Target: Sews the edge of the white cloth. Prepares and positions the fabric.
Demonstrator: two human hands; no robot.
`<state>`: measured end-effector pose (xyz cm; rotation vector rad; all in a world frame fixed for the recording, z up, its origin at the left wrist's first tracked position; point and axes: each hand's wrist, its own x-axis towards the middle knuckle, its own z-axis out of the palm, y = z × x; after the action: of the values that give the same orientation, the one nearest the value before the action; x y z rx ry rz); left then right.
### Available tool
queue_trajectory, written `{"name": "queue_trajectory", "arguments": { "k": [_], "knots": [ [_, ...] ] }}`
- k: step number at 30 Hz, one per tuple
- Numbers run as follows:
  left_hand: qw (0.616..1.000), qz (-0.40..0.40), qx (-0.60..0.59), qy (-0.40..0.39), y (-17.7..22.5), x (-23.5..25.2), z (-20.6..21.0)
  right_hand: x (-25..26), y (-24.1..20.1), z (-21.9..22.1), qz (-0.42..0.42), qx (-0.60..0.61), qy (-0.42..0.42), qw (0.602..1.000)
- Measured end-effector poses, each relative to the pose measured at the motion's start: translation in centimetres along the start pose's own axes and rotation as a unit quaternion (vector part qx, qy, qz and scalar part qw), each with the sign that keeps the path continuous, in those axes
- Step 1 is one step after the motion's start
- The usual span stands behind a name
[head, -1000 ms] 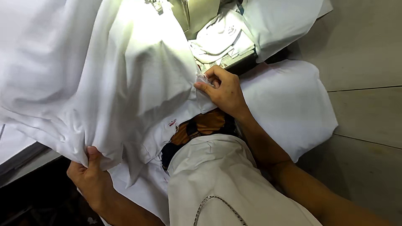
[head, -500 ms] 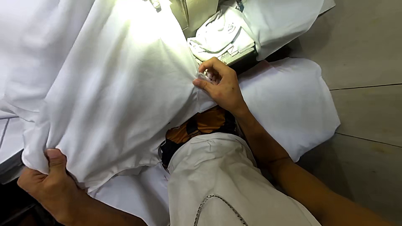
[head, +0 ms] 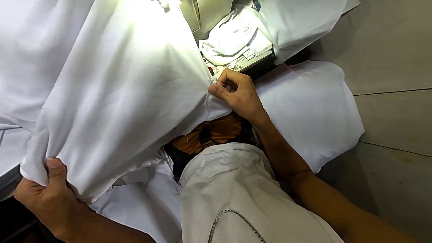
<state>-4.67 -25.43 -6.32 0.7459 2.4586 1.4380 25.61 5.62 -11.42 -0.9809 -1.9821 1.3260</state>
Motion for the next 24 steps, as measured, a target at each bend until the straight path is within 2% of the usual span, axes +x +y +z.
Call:
{"name": "queue_trajectory", "arguments": {
  "k": [5,10,14,17,19,22,24],
  "knots": [
    [1.0,-0.016,0.005,-0.005,0.0,-0.1,0.3,0.0,-0.1,0.4,0.022,0.035,0.038,0.998],
    [0.997,-0.05,-0.045,-0.042,0.0,-0.6,0.3,0.3,-0.4,0.1,0.07,0.046,0.019,0.996],
    [0.988,-0.055,-0.106,-0.096,-0.1,-1.6,0.6,-0.4,-0.3,0.0,0.028,0.08,0.021,0.996],
    [0.982,-0.036,-0.151,-0.108,-1.1,-1.7,1.1,-1.5,-0.3,-0.1,0.0,0.115,0.019,0.993],
    [0.986,-0.04,-0.142,-0.083,-0.9,-2.0,1.9,-1.5,0.0,0.1,-0.012,0.12,0.016,0.993],
    [0.993,-0.091,-0.079,0.001,0.4,-2.3,4.3,-1.2,0.6,0.3,-0.026,0.121,0.013,0.992],
    [0.992,-0.112,-0.054,0.027,0.5,-2.3,5.4,-1.1,0.9,0.4,-0.027,0.121,0.015,0.992]
  ]
}}
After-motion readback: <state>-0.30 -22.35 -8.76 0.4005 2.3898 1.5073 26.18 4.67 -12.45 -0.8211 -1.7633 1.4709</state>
